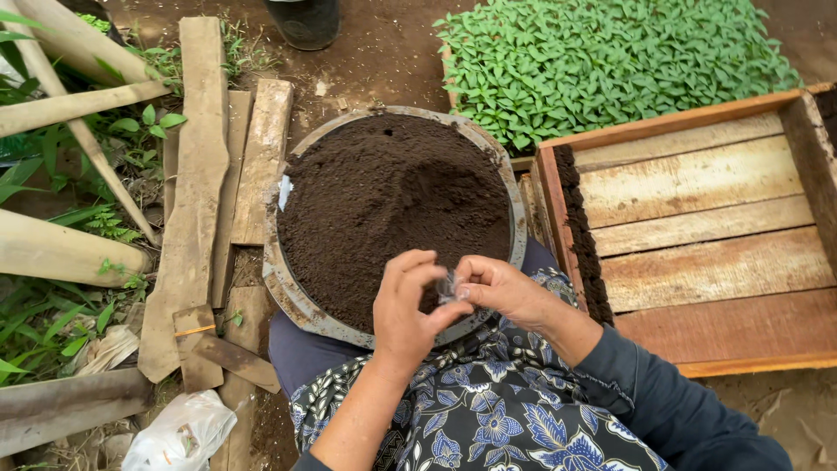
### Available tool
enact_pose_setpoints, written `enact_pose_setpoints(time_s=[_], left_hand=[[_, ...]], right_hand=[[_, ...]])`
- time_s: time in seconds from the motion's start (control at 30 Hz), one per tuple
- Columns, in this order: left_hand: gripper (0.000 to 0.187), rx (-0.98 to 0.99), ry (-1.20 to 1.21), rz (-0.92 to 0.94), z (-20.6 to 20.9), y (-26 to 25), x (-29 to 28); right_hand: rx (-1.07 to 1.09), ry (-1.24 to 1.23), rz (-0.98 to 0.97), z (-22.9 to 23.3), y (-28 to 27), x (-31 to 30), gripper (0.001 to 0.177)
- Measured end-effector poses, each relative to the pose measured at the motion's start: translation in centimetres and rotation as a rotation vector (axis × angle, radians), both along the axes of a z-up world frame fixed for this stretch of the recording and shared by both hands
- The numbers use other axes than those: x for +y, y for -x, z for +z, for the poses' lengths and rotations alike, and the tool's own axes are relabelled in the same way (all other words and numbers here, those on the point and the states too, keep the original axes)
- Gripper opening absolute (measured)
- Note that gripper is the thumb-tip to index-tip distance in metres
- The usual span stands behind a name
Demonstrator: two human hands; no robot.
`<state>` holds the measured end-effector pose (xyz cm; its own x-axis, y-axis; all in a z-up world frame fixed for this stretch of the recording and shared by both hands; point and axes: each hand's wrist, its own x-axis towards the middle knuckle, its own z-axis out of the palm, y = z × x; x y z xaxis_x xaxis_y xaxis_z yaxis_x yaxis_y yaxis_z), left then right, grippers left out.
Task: The person scoops soil from a basin on their lap, fills small plastic seedling pouches by hand, and places the filled pouches into a wooden tray. The person repeats this process continuously, handling the soil and pouches directly without tools.
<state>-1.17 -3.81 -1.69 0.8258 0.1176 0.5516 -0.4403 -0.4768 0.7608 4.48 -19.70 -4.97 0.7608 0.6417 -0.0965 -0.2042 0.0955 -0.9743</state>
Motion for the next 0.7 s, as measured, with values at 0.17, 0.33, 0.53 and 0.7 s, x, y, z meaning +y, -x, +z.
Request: enact_pose_setpoints(time_s=[0.17,0.33,0.53,0.7], left_hand=[[0.023,0.103,0.022,-0.165,0.1,-0.4,1.8],[0.018,0.434,0.242,0.003,0.3,-0.8,2.4],[0.007,0.594,0.421,0.159,0.2,-1.4,2.5],[0.012,0.643,0.433,0.115,0.3,-2.0,1.9]], right_hand=[[-0.172,0.138,-0.02,1.4,-0.8,0.3,0.012],[-0.598,0.343,0.021,1.8,-2.9,1.5,0.011],[-1.172,0.452,-0.247,-2.8,-12.8,1.1,0.028],[-0.817,0.672,-0.452,-8.4,-15.0,2.5,0.041]])
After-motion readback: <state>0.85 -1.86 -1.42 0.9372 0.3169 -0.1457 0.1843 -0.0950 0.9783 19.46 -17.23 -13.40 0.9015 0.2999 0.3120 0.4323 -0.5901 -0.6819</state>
